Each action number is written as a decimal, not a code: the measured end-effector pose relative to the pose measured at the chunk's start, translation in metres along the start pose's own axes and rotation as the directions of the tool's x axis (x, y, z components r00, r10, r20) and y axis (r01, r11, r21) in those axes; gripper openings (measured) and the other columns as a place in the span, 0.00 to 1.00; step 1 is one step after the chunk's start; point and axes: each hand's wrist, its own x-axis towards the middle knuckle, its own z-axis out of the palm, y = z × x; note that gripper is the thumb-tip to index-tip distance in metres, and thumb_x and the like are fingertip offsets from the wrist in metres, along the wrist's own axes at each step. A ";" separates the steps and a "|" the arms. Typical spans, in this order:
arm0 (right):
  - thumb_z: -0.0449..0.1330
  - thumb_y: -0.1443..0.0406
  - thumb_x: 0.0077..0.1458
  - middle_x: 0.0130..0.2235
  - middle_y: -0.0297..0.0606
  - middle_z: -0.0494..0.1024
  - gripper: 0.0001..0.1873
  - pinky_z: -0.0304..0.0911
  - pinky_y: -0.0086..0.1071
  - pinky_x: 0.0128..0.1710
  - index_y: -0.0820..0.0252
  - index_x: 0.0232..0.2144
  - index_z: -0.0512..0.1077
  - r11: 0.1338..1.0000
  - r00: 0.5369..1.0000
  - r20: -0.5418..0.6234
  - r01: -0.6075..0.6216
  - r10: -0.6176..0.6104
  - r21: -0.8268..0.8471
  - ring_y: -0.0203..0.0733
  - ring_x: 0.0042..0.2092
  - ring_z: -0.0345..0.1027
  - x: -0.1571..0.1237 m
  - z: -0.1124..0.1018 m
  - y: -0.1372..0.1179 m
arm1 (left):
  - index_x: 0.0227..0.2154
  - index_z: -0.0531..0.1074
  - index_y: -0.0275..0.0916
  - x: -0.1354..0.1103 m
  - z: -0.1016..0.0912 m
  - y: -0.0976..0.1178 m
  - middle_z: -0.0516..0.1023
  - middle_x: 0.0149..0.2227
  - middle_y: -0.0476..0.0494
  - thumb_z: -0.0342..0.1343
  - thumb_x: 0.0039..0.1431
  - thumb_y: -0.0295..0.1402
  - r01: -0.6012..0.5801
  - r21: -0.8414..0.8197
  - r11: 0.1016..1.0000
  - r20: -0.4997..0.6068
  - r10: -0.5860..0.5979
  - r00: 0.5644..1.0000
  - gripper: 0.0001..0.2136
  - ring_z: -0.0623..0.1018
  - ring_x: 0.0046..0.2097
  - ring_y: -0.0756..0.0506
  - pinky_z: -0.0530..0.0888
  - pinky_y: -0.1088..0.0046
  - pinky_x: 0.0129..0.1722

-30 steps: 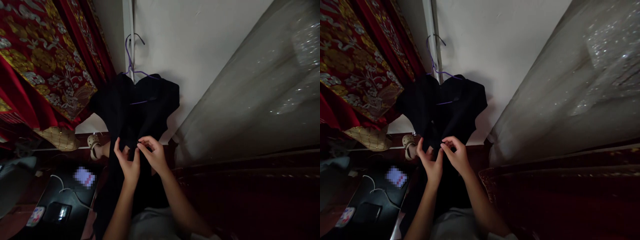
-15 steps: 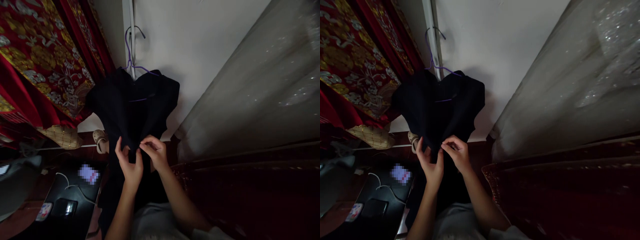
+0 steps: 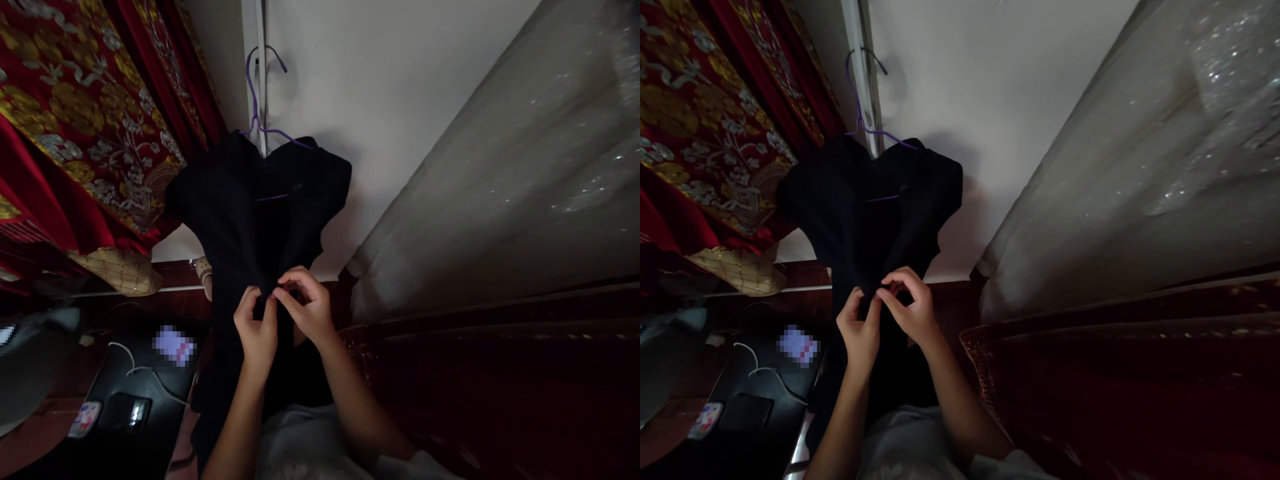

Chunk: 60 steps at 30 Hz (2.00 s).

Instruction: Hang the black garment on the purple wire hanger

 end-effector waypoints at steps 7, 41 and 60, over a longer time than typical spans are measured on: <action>0.66 0.70 0.60 0.38 0.34 0.74 0.07 0.69 0.30 0.36 0.54 0.39 0.74 0.993 0.995 0.045 0.091 -0.088 -0.071 0.36 0.37 0.70 0.004 -0.011 -0.003 | 0.33 0.76 0.36 -0.002 0.005 -0.001 0.77 0.37 0.46 0.60 0.66 0.33 0.090 -0.069 0.994 0.048 -0.087 0.995 0.06 0.75 0.39 0.48 0.72 0.74 0.43; 0.66 0.61 0.60 0.36 0.35 0.77 0.07 0.70 0.31 0.37 0.56 0.40 0.75 0.993 0.996 0.053 -0.063 0.068 -0.095 0.38 0.37 0.73 0.008 -0.010 -0.005 | 0.35 0.72 0.37 -0.008 0.003 -0.008 0.72 0.33 0.48 0.55 0.71 0.37 0.071 -0.037 0.997 0.065 -0.069 0.995 0.10 0.72 0.36 0.49 0.70 0.75 0.39; 0.56 0.54 0.69 0.36 0.38 0.73 0.15 0.69 0.40 0.46 0.57 0.34 0.70 0.835 0.900 0.008 0.407 -0.435 -0.369 0.41 0.41 0.69 0.179 -0.015 0.002 | 0.31 0.69 0.38 0.000 0.008 -0.011 0.70 0.30 0.49 0.55 0.69 0.33 -0.106 0.137 0.985 0.189 0.079 0.979 0.09 0.72 0.34 0.48 0.67 0.75 0.36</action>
